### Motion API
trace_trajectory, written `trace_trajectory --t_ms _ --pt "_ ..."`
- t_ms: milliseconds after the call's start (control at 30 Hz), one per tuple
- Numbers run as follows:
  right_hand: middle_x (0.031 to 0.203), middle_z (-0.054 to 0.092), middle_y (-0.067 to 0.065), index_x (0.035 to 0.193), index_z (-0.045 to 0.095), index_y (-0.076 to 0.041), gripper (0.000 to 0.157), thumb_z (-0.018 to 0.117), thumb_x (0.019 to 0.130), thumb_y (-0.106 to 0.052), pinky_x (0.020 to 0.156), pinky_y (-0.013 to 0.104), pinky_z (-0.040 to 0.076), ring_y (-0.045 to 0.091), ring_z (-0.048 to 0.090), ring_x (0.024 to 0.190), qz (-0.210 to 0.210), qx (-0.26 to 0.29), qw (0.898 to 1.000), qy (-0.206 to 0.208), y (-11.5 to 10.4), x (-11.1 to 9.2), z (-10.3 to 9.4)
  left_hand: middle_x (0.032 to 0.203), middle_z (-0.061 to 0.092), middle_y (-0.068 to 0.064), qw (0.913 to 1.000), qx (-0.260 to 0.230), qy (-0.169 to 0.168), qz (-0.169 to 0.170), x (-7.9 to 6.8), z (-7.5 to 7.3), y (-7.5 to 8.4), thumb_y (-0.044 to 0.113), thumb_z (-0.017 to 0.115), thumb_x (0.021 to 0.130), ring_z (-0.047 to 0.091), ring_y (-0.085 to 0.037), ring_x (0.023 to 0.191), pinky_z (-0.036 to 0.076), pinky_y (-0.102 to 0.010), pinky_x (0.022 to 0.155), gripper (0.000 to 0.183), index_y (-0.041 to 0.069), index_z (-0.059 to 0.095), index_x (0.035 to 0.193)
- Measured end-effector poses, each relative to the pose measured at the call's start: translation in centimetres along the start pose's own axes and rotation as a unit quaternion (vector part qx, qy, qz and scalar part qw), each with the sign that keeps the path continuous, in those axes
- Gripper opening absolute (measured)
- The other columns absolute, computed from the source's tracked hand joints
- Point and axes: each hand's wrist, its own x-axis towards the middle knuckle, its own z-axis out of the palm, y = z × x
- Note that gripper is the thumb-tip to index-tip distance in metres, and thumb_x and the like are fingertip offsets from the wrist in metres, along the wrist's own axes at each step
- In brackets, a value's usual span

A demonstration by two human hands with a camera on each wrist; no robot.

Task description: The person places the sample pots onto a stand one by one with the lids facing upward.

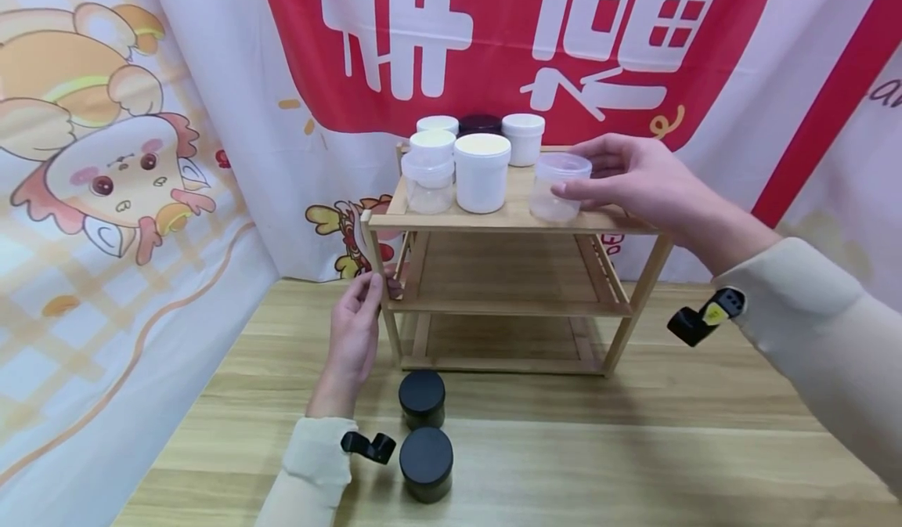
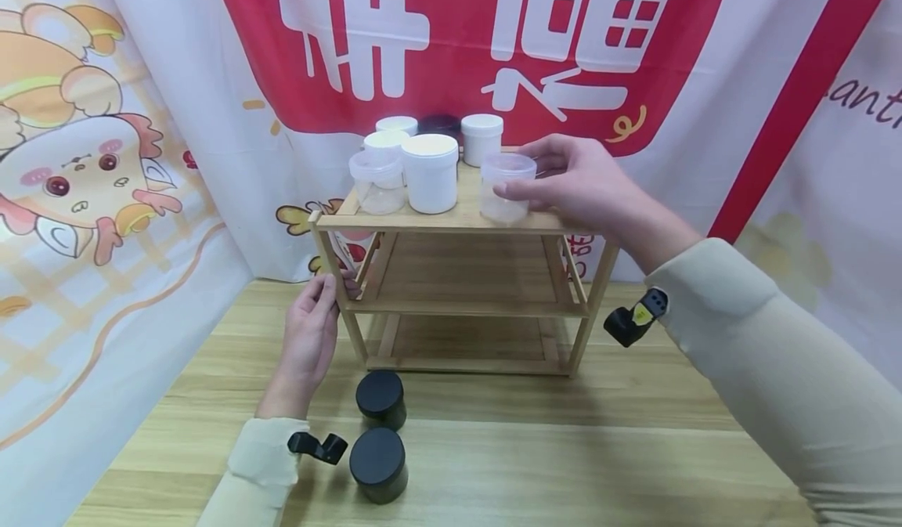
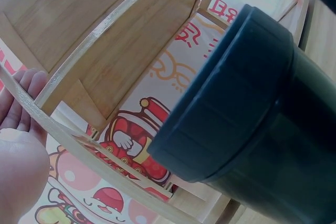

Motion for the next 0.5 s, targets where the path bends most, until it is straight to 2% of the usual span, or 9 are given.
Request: trace_trajectory --t_ms 167,267,500 --pt "0.160 0.051 0.010 0.162 0.047 -0.026 0.092 0.082 0.086 -0.065 0.115 0.055 0.050 0.034 0.049 0.141 0.004 -0.002 1.000 -0.001 -0.2 0.5 0.3 0.135 0.065 -0.010 1.0000 0.002 -0.001 -0.004 0.0 -0.1 -0.1 0.028 0.056 0.114 0.066 -0.014 0.117 0.044 -0.027 0.119 0.017 0.016 0.068 0.119" --pt "0.160 0.050 0.012 0.162 0.047 -0.025 0.090 0.081 0.088 -0.063 0.117 0.059 0.047 0.035 0.048 0.142 0.001 -0.002 1.000 -0.002 -0.4 0.8 0.4 0.137 0.064 -0.016 1.0000 0.000 -0.001 -0.001 0.1 -0.1 -0.3 0.027 0.056 0.114 0.067 -0.014 0.115 0.044 -0.027 0.119 0.017 0.016 0.069 0.119" --pt "0.159 0.052 0.009 0.164 0.044 -0.026 0.096 0.082 0.085 -0.065 0.117 0.058 0.048 0.034 0.051 0.139 0.006 -0.019 1.000 0.009 -1.2 1.6 1.1 0.134 0.067 -0.012 1.0000 -0.005 0.003 0.004 0.1 0.0 -0.2 0.026 0.057 0.113 0.068 -0.014 0.113 0.045 -0.026 0.117 0.017 0.017 0.069 0.119"
